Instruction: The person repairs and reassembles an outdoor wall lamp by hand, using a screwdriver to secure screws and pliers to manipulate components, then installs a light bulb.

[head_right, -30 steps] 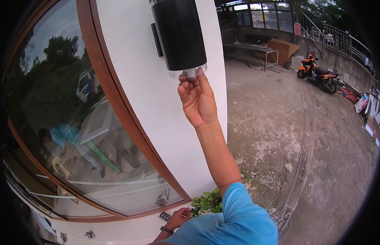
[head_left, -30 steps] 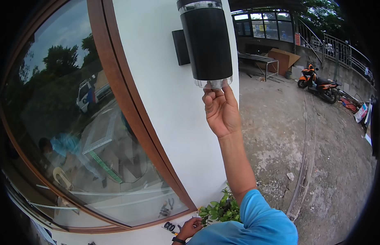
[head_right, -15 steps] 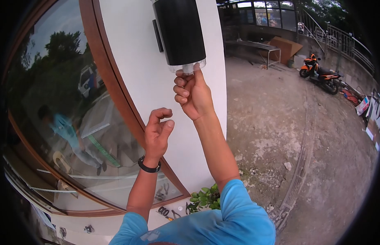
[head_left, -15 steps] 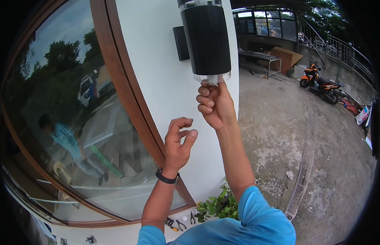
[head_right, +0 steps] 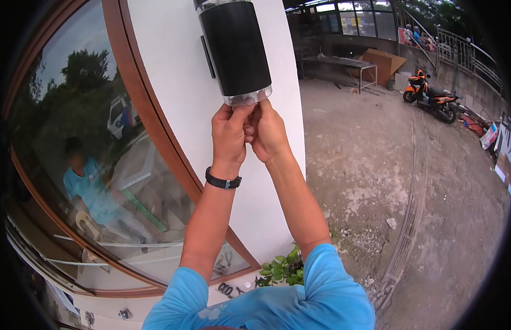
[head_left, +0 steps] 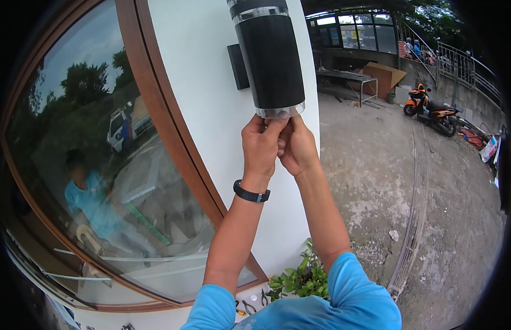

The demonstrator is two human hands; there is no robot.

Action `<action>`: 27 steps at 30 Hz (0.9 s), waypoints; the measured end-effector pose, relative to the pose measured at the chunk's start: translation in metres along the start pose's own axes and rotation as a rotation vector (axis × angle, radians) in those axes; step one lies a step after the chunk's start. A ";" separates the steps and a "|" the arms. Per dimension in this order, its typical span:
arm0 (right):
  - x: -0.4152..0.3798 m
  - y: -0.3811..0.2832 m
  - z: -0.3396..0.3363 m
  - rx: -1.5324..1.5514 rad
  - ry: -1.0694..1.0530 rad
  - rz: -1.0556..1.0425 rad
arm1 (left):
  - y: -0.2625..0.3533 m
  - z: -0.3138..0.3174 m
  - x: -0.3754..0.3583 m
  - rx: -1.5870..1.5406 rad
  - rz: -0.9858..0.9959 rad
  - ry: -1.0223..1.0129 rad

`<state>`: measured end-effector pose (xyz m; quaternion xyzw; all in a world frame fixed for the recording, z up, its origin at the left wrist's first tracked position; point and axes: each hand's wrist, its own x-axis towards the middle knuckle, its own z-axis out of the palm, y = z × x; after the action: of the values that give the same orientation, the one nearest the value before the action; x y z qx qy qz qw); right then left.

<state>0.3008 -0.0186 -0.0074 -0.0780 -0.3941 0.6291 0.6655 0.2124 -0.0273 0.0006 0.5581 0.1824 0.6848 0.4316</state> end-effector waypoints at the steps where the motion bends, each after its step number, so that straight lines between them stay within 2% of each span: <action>1: -0.002 0.000 -0.001 0.040 -0.019 -0.023 | 0.001 0.002 0.000 -0.010 -0.002 0.002; 6: -0.014 0.002 -0.002 0.118 -0.108 -0.102 | 0.004 0.004 -0.001 -0.038 -0.008 -0.006; 9: -0.006 0.007 -0.013 0.190 -0.188 -0.075 | -0.001 0.003 0.001 -0.035 0.014 -0.007; 12: -0.008 0.007 -0.010 0.207 -0.208 -0.055 | 0.006 0.001 0.000 -0.077 -0.062 -0.012; 15: -0.004 0.007 -0.010 0.131 -0.166 -0.067 | 0.007 0.005 -0.001 -0.035 -0.018 -0.039; 21: -0.010 0.001 -0.005 0.165 -0.159 -0.107 | 0.004 0.011 0.000 0.033 0.030 0.014; 24: -0.008 0.000 -0.007 0.159 -0.208 -0.068 | 0.007 0.009 -0.002 -0.038 -0.034 0.005; 27: -0.008 -0.001 -0.009 0.121 -0.233 -0.035 | 0.007 0.006 0.000 0.009 -0.008 -0.002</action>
<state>0.3078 -0.0220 -0.0165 0.0425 -0.4313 0.6448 0.6296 0.2150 -0.0324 0.0073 0.5601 0.1871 0.6816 0.4321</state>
